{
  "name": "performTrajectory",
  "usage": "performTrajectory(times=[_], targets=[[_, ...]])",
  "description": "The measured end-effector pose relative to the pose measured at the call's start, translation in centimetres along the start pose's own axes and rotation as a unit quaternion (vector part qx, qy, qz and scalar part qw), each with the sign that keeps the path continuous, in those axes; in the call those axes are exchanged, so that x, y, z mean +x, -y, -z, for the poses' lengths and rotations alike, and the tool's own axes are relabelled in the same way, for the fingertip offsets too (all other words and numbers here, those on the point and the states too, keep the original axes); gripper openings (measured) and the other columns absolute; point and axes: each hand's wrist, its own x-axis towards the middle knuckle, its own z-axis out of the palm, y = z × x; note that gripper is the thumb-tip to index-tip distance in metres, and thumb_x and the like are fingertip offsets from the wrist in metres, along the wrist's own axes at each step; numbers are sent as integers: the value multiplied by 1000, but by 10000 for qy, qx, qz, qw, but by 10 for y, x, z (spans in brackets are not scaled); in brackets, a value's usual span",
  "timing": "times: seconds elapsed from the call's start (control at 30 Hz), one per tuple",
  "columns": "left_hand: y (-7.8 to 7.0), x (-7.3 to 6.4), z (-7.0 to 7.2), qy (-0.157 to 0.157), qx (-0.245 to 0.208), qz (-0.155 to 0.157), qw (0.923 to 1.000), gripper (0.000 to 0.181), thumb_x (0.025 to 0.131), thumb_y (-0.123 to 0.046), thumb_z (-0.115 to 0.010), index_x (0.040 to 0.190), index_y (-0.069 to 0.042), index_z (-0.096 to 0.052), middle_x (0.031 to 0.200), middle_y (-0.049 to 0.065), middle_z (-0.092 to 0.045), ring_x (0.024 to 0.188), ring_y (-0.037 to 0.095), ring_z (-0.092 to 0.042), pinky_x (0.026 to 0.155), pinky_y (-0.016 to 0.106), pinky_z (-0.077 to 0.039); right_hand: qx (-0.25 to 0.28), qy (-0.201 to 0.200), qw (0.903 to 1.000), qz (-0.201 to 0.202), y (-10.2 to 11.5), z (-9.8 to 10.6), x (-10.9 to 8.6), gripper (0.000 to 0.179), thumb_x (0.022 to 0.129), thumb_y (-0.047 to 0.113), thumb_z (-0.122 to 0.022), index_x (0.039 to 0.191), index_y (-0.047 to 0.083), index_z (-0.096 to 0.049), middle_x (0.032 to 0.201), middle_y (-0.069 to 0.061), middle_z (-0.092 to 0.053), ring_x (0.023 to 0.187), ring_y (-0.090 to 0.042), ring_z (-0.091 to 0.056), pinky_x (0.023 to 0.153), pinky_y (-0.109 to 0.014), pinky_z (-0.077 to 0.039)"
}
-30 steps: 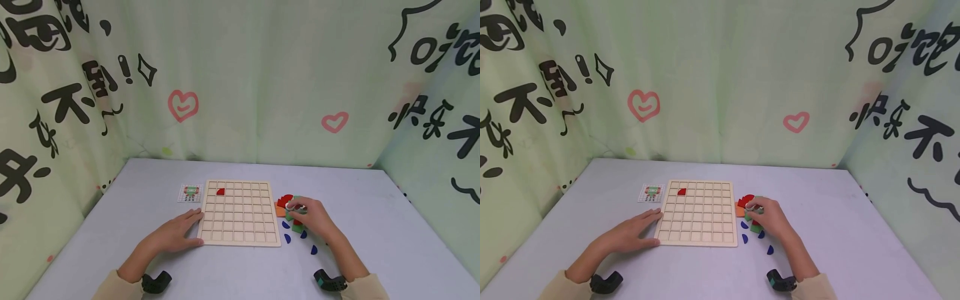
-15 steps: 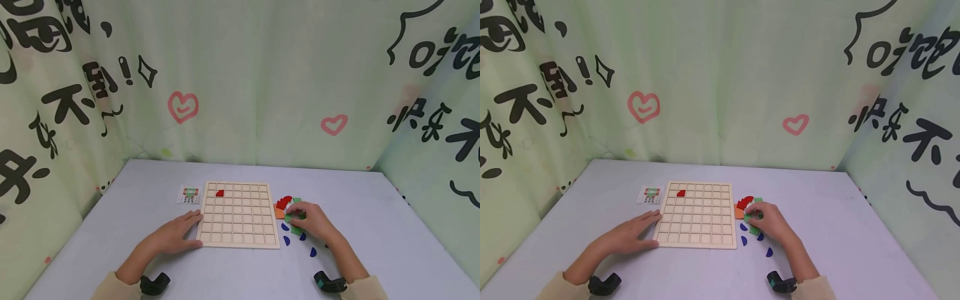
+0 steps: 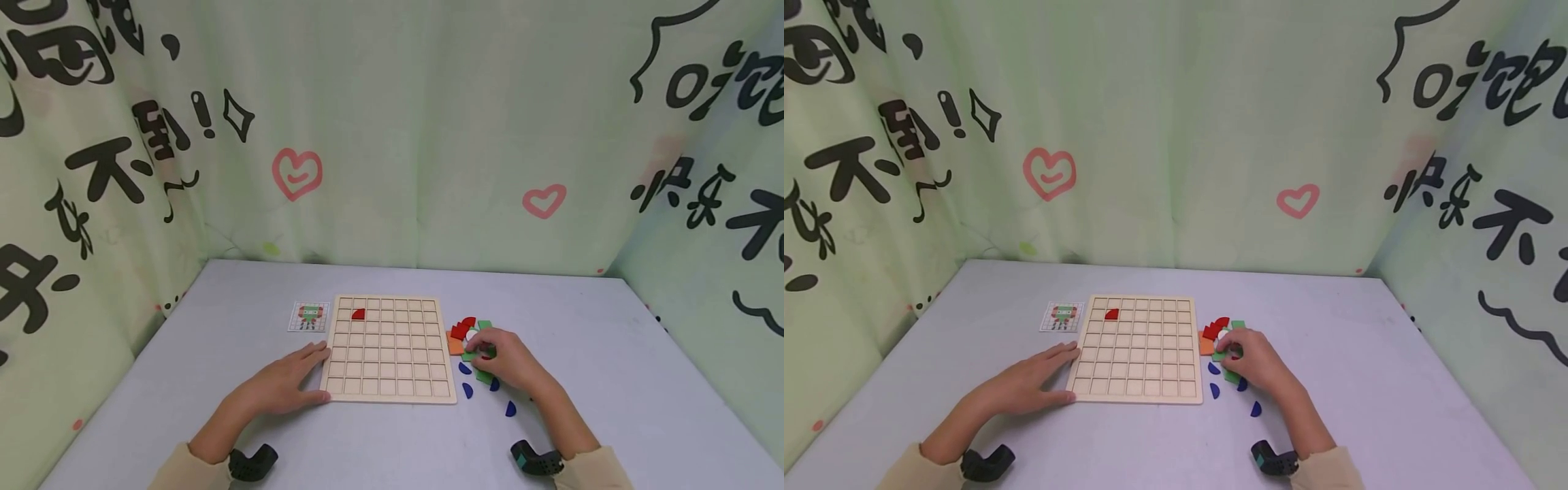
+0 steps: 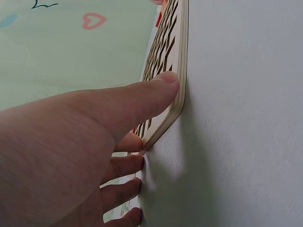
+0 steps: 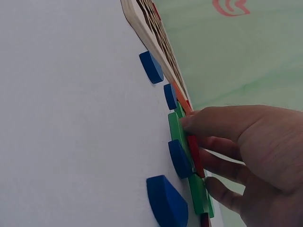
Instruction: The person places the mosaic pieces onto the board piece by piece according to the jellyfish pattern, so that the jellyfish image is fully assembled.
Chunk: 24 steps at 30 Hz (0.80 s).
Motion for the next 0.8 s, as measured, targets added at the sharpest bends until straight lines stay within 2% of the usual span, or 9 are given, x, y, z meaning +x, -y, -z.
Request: performTrajectory(times=[0.5,0.7,0.8], targets=[[2,0,0,11,-23,75,10000,78,85,-46,-70,147,-10,-41,157,11,-32,145,35,-31,113,55,-32,1,-59,10000,-1,-4,6,1,12,82,13,-76,92,17,-71,92,0,-64,90,-18,-54,79,-33,-54],[1,0,0,74,-55,127,9999,79,84,-47,-71,147,-10,-40,157,10,-32,145,34,-30,114,54,-32,-42,-242,9997,-61,-4,11,1,12,83,14,-75,93,17,-71,93,-3,-64,91,-20,-54,72,-28,-54],[1,0,0,66,-42,103,9999,79,85,-47,-70,147,-10,-40,157,11,-33,145,34,-31,114,54,-33,7,-368,9993,58,-3,12,2,11,84,14,-74,94,17,-71,97,-4,-66,93,-21,-56,74,-30,-56]])
